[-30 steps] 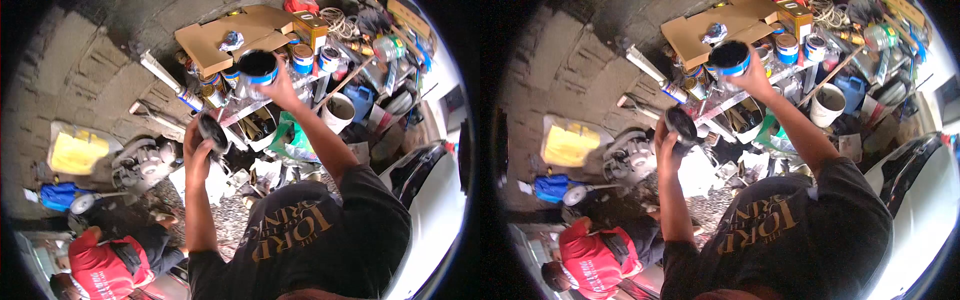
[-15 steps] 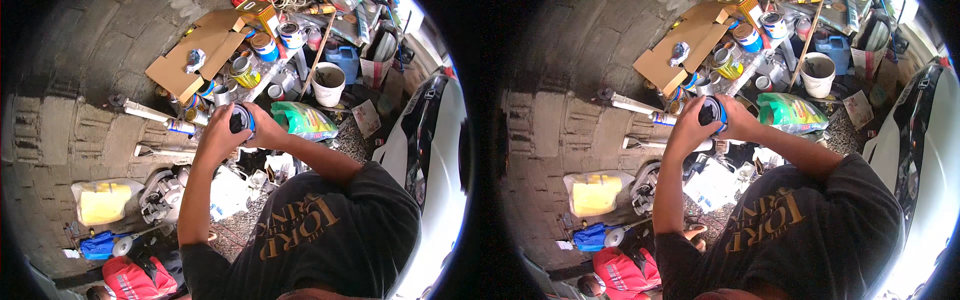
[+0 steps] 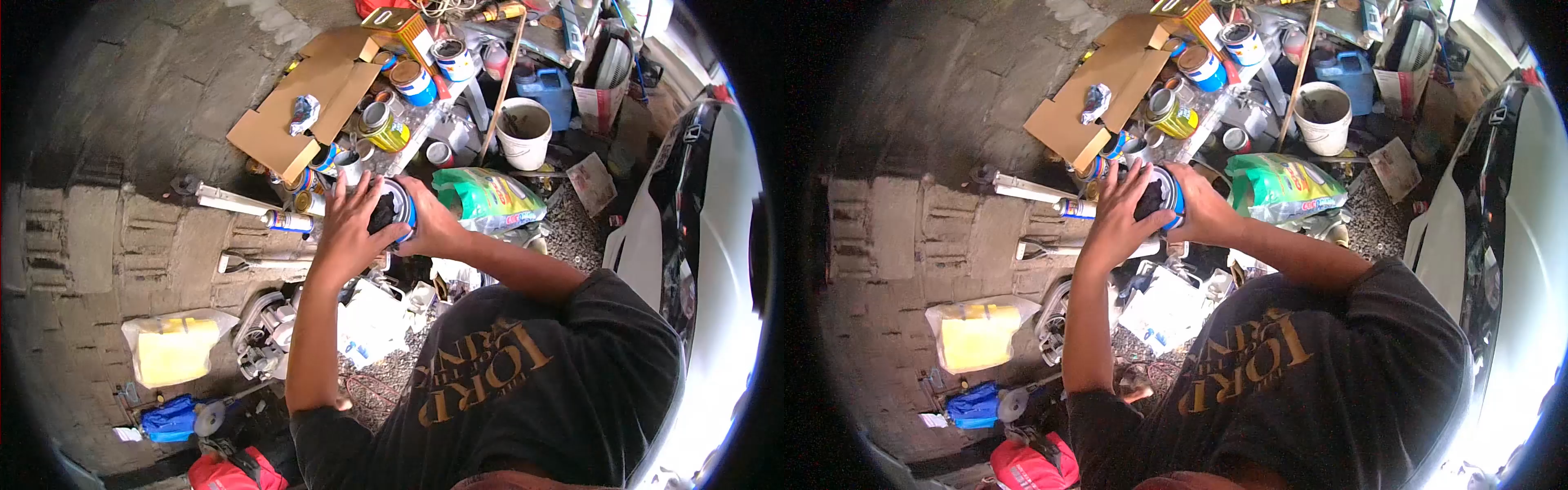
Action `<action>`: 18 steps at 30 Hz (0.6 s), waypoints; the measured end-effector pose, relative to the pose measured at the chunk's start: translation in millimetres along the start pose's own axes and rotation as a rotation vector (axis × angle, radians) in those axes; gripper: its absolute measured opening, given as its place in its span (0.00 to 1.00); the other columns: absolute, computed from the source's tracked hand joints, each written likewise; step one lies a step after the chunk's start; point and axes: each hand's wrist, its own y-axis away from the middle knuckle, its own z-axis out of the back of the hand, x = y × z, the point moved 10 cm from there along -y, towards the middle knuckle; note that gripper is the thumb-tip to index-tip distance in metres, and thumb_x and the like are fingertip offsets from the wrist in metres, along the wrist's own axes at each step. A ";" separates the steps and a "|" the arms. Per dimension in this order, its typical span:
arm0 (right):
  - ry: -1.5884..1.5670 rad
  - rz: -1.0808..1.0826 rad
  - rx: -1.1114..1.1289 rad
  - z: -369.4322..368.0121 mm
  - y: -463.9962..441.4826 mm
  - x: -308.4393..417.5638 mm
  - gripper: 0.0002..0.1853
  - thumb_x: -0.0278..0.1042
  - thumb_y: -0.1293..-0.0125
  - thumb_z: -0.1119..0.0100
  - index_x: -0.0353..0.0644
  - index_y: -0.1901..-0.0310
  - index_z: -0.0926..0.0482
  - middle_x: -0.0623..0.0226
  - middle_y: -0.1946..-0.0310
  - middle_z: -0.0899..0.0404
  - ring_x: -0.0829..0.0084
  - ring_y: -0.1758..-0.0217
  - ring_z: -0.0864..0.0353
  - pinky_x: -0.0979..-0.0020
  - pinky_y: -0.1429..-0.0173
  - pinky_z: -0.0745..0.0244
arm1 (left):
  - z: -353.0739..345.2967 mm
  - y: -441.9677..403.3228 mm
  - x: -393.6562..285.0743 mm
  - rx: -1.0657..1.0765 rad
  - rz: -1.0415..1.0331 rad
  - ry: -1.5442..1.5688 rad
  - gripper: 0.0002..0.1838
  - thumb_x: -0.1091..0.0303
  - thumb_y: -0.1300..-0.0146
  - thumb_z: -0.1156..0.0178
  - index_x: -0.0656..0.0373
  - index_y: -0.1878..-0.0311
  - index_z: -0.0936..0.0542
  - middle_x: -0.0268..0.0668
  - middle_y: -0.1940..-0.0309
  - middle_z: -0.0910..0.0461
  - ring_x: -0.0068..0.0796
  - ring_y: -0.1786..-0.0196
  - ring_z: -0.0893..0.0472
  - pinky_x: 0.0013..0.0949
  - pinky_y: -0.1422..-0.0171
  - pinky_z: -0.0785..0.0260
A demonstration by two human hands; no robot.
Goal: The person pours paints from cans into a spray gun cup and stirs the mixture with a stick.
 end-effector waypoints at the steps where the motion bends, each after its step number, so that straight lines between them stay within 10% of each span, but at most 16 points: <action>1: 0.008 -0.013 0.002 0.4 3.2 -5.1 0.60 0.38 0.64 0.20 0.34 0.27 0.44 0.40 0.33 0.33 0.42 0.27 0.34 0.52 0.23 0.37 | -4.8 -2.4 1.8 0.002 0.022 0.012 0.55 0.33 0.41 0.35 0.63 0.22 0.40 0.56 0.21 0.44 0.64 0.17 0.55 0.58 0.16 0.62; 7: -0.072 -0.267 -0.025 37.5 21.2 -56.1 0.59 0.40 0.63 0.17 0.31 0.28 0.41 0.43 0.35 0.30 0.48 0.28 0.30 0.58 0.24 0.35 | -6.1 -7.6 2.9 -0.406 0.114 0.369 0.60 0.45 0.41 0.28 0.62 0.18 0.54 0.61 0.18 0.60 0.65 0.17 0.61 0.59 0.16 0.66; 10: -0.014 -0.260 -0.134 77.8 38.7 -113.6 0.63 0.37 0.60 0.14 0.36 0.24 0.48 0.51 0.32 0.32 0.59 0.27 0.31 0.60 0.23 0.37 | -81.2 0.5 21.9 -0.549 0.306 0.881 0.47 0.62 0.32 0.36 0.66 0.19 0.52 0.56 0.18 0.53 0.48 0.16 0.52 0.49 0.16 0.60; 18: 0.347 -0.234 -0.122 181.2 25.1 -319.5 0.60 0.38 0.57 0.16 0.33 0.25 0.46 0.48 0.32 0.32 0.52 0.29 0.29 0.58 0.25 0.34 | -527.4 83.2 -59.4 0.166 0.698 1.033 0.40 0.47 0.35 0.33 0.69 0.30 0.30 0.65 0.32 0.32 0.63 0.27 0.34 0.51 0.23 0.42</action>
